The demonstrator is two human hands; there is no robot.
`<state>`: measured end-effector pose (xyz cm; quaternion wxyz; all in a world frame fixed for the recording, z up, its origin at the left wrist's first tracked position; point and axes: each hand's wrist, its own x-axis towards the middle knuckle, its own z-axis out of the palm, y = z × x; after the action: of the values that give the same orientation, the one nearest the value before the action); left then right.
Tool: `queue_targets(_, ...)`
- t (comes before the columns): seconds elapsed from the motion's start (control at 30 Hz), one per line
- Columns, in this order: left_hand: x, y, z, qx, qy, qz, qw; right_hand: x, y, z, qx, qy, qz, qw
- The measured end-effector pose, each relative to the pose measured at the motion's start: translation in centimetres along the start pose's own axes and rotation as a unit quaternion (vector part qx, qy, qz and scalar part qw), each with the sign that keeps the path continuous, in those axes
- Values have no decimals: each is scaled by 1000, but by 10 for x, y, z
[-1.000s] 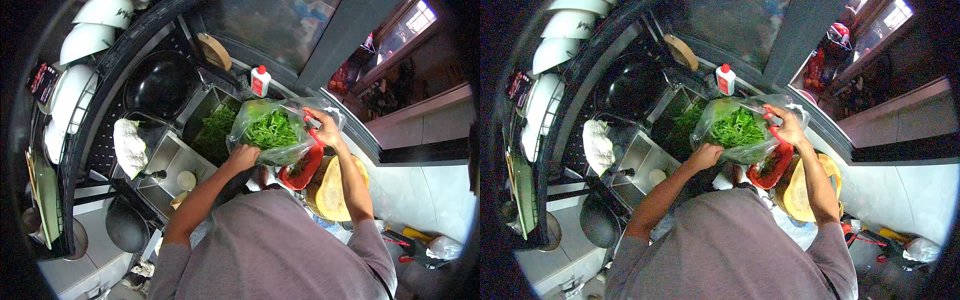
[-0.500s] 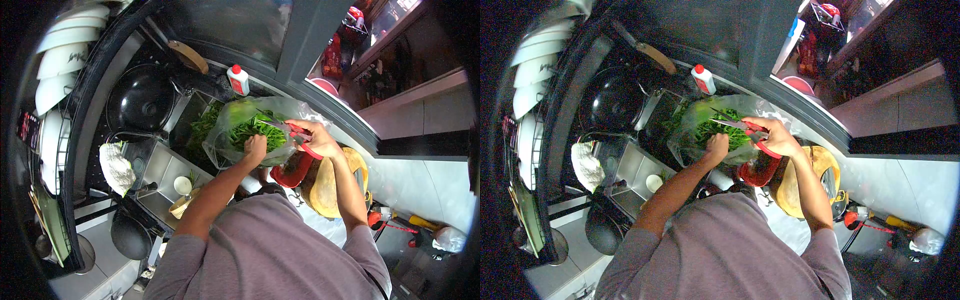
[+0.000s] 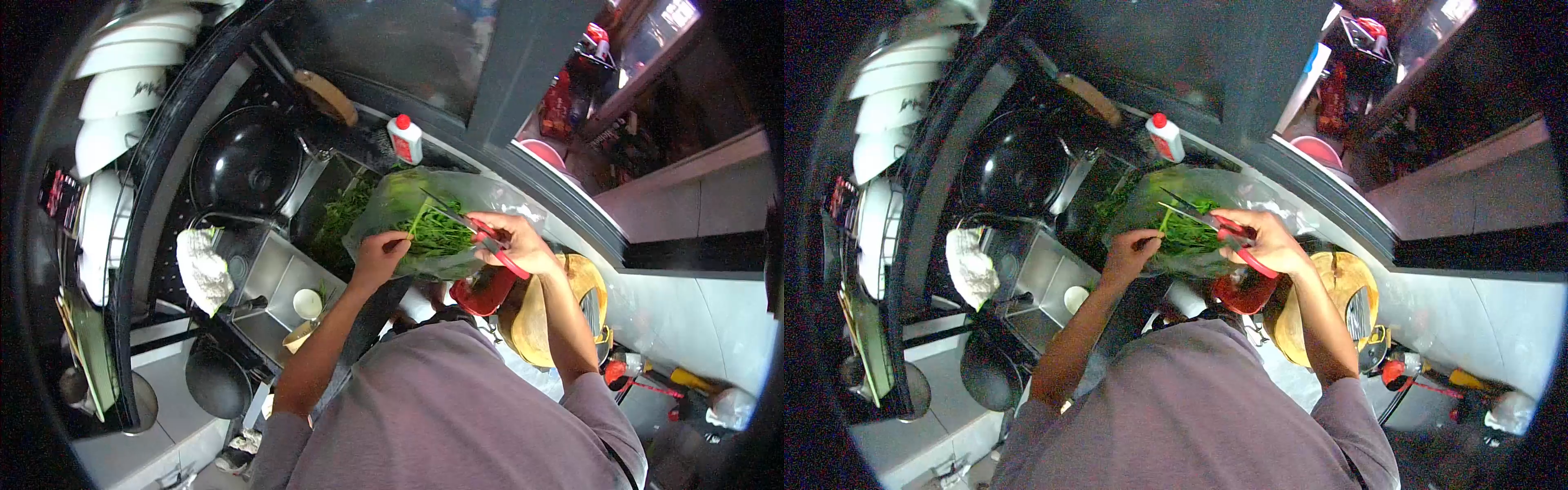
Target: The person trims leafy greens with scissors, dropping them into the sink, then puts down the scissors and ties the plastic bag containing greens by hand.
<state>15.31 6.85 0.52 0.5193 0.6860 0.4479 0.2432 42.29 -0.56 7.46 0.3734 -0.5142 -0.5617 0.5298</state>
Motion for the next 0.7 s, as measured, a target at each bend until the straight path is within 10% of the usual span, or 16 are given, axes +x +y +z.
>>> queue_targets(0.3, -70, -7, -54, -511, 114, -125, 843, 1, -10, 72, 68, -74, 36, 994)
queue_targets(0.7, -105, -12, -72, -414, 203, -28, 887, 50, -36, 174, 0, 73, -67, 995)
